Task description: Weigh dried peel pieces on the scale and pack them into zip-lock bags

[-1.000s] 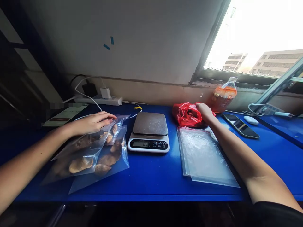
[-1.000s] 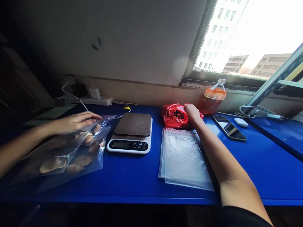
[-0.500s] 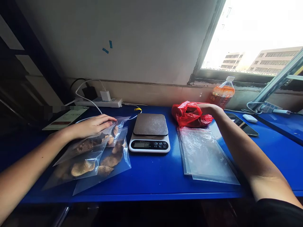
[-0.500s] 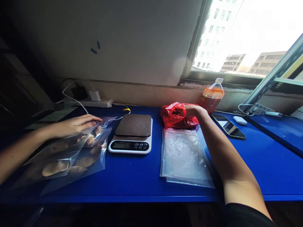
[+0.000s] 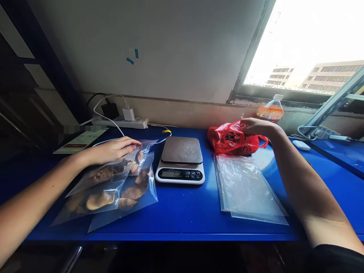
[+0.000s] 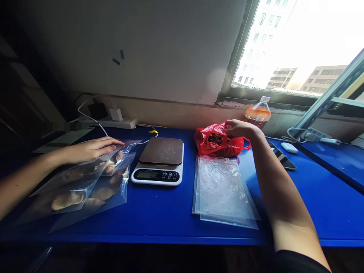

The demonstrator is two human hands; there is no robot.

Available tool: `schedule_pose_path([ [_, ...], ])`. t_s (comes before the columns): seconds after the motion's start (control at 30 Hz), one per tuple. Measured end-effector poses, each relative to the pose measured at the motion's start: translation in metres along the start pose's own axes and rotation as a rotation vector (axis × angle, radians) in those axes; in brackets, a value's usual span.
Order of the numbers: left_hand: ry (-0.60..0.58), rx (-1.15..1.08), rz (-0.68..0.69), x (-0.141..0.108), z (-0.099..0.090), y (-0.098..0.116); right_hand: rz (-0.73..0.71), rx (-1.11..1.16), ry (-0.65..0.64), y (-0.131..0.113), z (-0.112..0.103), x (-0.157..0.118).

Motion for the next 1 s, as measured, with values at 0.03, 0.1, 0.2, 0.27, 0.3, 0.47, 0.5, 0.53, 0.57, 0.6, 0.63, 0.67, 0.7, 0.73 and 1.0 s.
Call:
schedule_pose_path([
  [0.03,0.001,0.005,0.004,0.000,0.000,0.001,-0.008,0.021,-0.018,0.001,-0.005,-0.005],
  [0.1,-0.002,0.008,0.004,-0.001,0.000,0.003,-0.007,0.067,-0.013,0.004,-0.021,-0.017],
  [0.2,-0.008,0.019,0.003,-0.002,0.000,0.005,0.026,0.107,0.090,0.007,-0.049,-0.037],
  [0.27,-0.013,0.025,0.007,-0.001,0.001,0.007,0.021,0.095,0.127,-0.001,-0.063,-0.048],
  [0.3,-0.015,0.024,0.009,-0.001,0.001,0.007,-0.004,0.077,0.135,-0.010,-0.067,-0.051],
  [0.47,-0.006,0.013,-0.004,-0.001,0.000,0.009,-0.282,-0.047,0.062,-0.092,-0.054,-0.055],
  [0.5,-0.008,0.013,-0.003,-0.002,0.000,0.009,-0.363,-0.093,0.020,-0.112,-0.044,-0.055],
  [0.53,-0.013,0.013,0.001,-0.002,0.000,0.010,-0.454,-0.143,-0.030,-0.131,-0.031,-0.056],
  [0.57,-0.017,0.012,0.006,-0.003,0.000,0.010,-0.548,-0.175,-0.069,-0.150,-0.018,-0.057],
  [0.6,-0.023,0.012,0.013,-0.003,0.000,0.011,-0.633,-0.178,-0.072,-0.167,-0.008,-0.059],
  [0.63,-0.027,0.011,0.020,-0.004,0.001,0.012,-0.707,-0.163,-0.055,-0.182,0.002,-0.061],
  [0.67,-0.031,0.009,0.026,-0.004,0.001,0.012,-0.766,-0.128,-0.021,-0.195,0.010,-0.063],
  [0.7,-0.032,0.005,0.030,-0.005,0.001,0.012,-0.802,-0.073,0.010,-0.204,0.018,-0.063],
  [0.73,-0.033,-0.001,0.034,-0.005,0.001,0.011,-0.816,-0.006,0.027,-0.212,0.025,-0.062],
  [1.0,-0.040,-0.055,0.091,-0.005,0.005,0.005,-0.776,0.181,-0.087,-0.231,0.066,-0.052],
])
Point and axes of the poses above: each hand's wrist, its own x-axis towards the middle knuckle, its own z-axis out of the palm, y = z × x, the point moved 7 cm from there along x, towards the middle knuckle, and after that the axes turned 5 degrees about -y, right-handed, at the moved point
